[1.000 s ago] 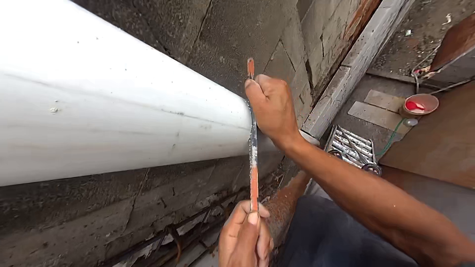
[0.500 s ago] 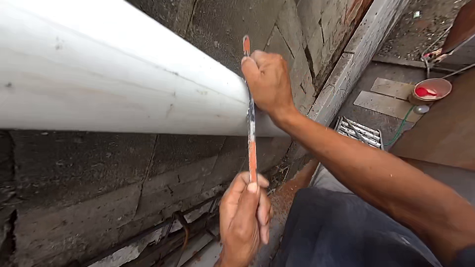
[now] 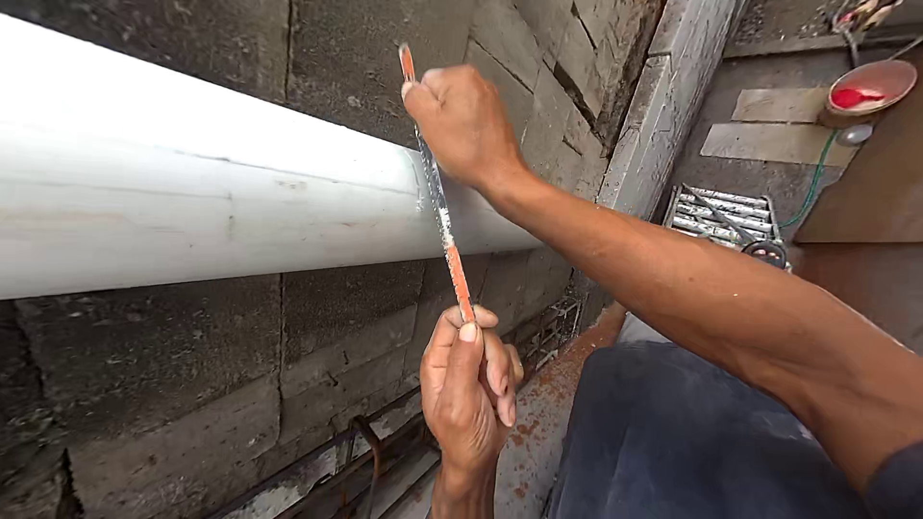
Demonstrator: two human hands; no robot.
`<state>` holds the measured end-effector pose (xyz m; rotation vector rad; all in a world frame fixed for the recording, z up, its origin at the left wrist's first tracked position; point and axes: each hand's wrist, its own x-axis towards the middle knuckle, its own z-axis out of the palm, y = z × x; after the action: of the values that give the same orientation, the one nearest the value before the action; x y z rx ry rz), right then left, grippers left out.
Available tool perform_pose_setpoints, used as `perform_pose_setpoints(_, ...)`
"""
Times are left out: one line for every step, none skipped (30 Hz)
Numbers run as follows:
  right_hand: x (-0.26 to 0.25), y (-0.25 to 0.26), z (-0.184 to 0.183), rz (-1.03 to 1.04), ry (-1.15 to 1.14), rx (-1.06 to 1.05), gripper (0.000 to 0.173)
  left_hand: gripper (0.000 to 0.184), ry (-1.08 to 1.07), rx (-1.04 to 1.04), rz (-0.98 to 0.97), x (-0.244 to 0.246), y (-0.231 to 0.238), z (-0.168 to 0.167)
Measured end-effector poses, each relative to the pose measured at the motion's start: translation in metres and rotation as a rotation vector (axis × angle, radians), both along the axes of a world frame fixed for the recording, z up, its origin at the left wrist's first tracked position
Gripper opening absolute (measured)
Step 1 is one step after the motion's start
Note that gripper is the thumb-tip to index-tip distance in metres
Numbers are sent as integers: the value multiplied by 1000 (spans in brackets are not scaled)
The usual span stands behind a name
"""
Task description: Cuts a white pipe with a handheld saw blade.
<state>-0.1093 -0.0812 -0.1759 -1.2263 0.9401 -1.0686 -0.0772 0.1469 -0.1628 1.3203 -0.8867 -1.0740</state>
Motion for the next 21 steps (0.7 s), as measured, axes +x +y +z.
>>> perform_pose_setpoints(-9, 0, -4, -42, -62, 16, 42, 24, 10, 8, -29, -4, -1, -3)
perform_pose_setpoints(-20, 1, -10, -75, -112, 33, 41, 24, 19, 20, -49, -10, -1, -8)
perform_pose_setpoints(-33, 5, -19, -108, -146, 44, 40, 24, 25, 32, -64, -16, -1, -15)
perform_pose_setpoints(-48, 11, -32, -138, -161, 43, 39, 24, 28, 40, -74, -22, -4, -24)
perform_pose_setpoints(-63, 17, -47, -156, -155, 41, 37, 24, 30, 49, -85, -27, -8, -33)
perform_pose_setpoints(-79, 27, -63, -159, -139, 52, 36, 25, 31, 62, -93, -32, -10, -42)
perform_pose_setpoints(-91, 42, -80, -152, -118, 76, 36, 26, 34, 79, -101, -36, -12, -49)
perform_pose_setpoints(-103, 58, -95, -146, -96, 102, 37, 26, 42, 95, -112, -40, -16, -57)
perform_pose_setpoints(-112, 75, -109, -141, -81, 128, 37, 27, 52, 111, -121, -44, -19, -64)
perform_pose_setpoints(-119, 92, -122, -129, -76, 167, 36, 27, 60, 128, -125, -49, -21, -70)
perform_pose_setpoints(-125, 108, -132, -117, -83, 199, 35, 27, 58, 140, -130, -54, -23, -76)
perform_pose_setpoints(-129, 120, -140, -105, -91, 219, 34, 27, 47, 148, -138, -57, -25, -82)
perform_pose_setpoints(-131, 131, -146, -96, -99, 228, 32, 27, 36, 156, -142, -61, -27, -88)
perform_pose_setpoints(-132, 140, -151, -93, -109, 222, 30, 27, 21, 167, -145, -65, -27, -94)
perform_pose_setpoints(-134, 146, -154, -90, -119, 208, 29, 27, 4, 181, -148, -70, -27, -99)
perform_pose_setpoints(-136, 150, -157, -84, -120, 191, 30, 26, -10, 197, -148, -75, -26, -104)
perform_pose_setpoints(-138, 152, -159, -81, -108, 175, 30, 25, -16, 214, -149, -80, -26, -110)
perform_pose_setpoints(-141, 151, -162, -83, -85, 157, 28, 23, -18, 235, -156, -86, -25, -115)
perform_pose_setpoints(-145, 150, -165, -87, -68, 143, 25, 22, -16, 255, -169, -91, -25, -121)
perform_pose_setpoints(-148, 147, -168, -92, -49, 133, 22, 21, -10, 266, -182, -94, -25, -127)
perform_pose_setpoints(-152, 145, -172, -91, -33, 126, 20, 20, -3, 270, -199, -95, -26, -133)
